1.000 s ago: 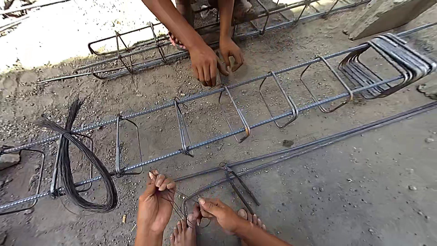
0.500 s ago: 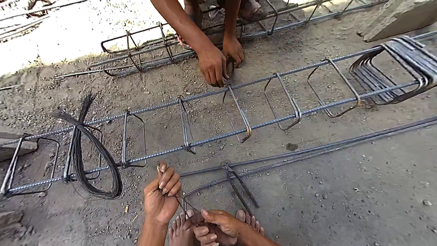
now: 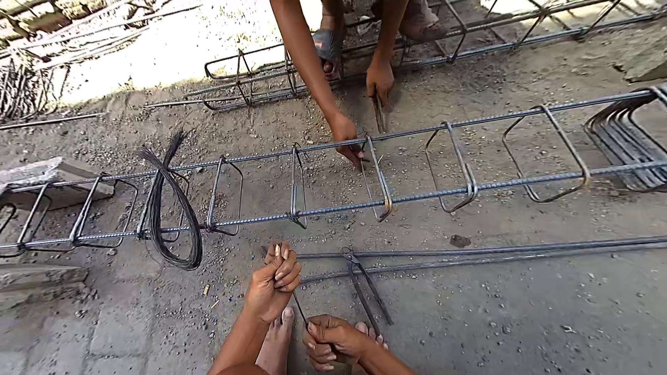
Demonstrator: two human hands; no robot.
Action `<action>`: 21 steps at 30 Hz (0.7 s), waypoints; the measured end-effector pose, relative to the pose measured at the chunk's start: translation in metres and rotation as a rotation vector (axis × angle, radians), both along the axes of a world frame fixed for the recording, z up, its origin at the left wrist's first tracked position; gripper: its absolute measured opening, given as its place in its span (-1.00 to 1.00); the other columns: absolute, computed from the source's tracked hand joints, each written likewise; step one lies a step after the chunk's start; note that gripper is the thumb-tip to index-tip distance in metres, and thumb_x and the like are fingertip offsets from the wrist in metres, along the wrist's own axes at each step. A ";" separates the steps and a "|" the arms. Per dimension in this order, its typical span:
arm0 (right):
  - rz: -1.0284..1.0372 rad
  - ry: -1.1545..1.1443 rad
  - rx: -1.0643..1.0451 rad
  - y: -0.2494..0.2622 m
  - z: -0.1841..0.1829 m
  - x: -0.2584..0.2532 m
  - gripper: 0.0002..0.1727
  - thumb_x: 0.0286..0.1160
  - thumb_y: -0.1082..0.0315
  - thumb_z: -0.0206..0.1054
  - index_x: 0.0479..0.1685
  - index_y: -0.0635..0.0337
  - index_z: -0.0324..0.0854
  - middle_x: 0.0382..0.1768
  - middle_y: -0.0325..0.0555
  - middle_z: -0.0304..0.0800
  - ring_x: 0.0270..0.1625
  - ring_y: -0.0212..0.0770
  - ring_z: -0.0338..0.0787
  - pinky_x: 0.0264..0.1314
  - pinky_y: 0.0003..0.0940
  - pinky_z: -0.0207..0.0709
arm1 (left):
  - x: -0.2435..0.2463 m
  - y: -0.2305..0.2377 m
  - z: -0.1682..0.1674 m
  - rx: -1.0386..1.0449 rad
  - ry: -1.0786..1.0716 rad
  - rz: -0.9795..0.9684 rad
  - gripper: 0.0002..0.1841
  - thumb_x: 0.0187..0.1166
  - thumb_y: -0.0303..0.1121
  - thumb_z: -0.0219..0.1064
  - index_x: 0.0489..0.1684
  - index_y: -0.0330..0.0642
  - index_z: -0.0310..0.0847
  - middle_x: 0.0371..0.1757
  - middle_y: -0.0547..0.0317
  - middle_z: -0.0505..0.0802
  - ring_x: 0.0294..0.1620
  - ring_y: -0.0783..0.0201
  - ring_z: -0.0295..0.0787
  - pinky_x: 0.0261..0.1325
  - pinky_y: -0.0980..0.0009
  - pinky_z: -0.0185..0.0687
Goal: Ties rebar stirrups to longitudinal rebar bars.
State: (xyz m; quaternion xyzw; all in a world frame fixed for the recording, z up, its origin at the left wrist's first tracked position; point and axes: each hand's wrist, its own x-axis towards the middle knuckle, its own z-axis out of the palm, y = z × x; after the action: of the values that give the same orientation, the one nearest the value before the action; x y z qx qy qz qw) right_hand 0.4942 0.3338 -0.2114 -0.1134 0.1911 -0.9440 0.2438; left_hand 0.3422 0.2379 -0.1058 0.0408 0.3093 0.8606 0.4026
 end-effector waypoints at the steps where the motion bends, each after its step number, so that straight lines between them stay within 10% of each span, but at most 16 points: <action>1: -0.089 0.011 0.241 0.010 0.004 -0.001 -0.63 0.85 0.01 0.05 -0.34 -0.07 0.55 -0.57 -0.50 0.50 -0.54 -0.55 0.51 -0.39 -0.58 0.47 | 0.003 0.006 0.002 -0.119 0.086 0.071 -0.75 0.82 -0.38 -0.11 -0.21 0.10 0.47 -0.61 0.51 0.52 -0.71 0.65 0.30 -0.65 0.73 0.19; 5: -0.470 0.003 1.177 0.042 0.038 -0.003 -0.54 0.88 0.11 -0.07 0.08 0.26 0.67 -0.36 -0.21 0.65 -0.37 -0.44 0.60 -0.21 -0.46 0.54 | 0.015 0.040 0.003 -0.316 0.242 0.263 -0.74 0.90 -0.38 -0.24 -0.11 0.00 0.37 -0.61 0.45 0.49 -0.70 0.58 0.33 -0.58 0.68 0.32; 9: -1.009 -0.025 1.464 0.041 0.032 0.004 -0.48 0.85 0.06 -0.04 -0.47 0.15 0.58 -0.75 -0.38 0.32 -0.69 -0.56 0.33 -0.60 -0.58 0.27 | 0.031 0.074 0.007 -0.253 0.194 0.151 -0.78 0.89 -0.39 -0.19 -0.07 -0.02 0.38 -0.60 0.45 0.49 -0.67 0.56 0.36 -0.55 0.65 0.36; 16: -0.525 -0.073 0.673 0.071 0.023 0.049 -0.38 0.81 -0.21 -0.04 -0.77 -0.20 0.29 -0.83 -0.58 0.19 -0.77 -0.62 0.22 -0.68 -0.60 0.12 | 0.043 0.092 -0.009 -0.039 -0.124 -0.323 -0.75 0.88 -0.34 -0.19 -0.16 0.08 0.40 -0.63 0.52 0.44 -0.72 0.62 0.27 -0.63 0.70 0.21; 21: -0.364 -0.071 0.154 0.075 0.014 0.079 -0.40 0.72 -0.25 0.12 -0.77 -0.20 0.39 -0.82 -0.60 0.25 -0.75 -0.63 0.28 -0.67 -0.65 0.13 | 0.055 0.115 -0.033 0.309 -0.254 -0.739 -0.83 0.70 -0.33 0.18 -0.31 0.24 0.50 -0.60 0.60 0.54 -0.69 0.66 0.34 -0.63 0.70 0.18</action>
State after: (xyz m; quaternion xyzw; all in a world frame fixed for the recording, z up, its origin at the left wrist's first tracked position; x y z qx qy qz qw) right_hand 0.5736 0.4090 -0.1972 -0.0248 0.2714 -0.9585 0.0838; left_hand 0.3971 0.3530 -0.1391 0.1025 0.0890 0.6929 0.7081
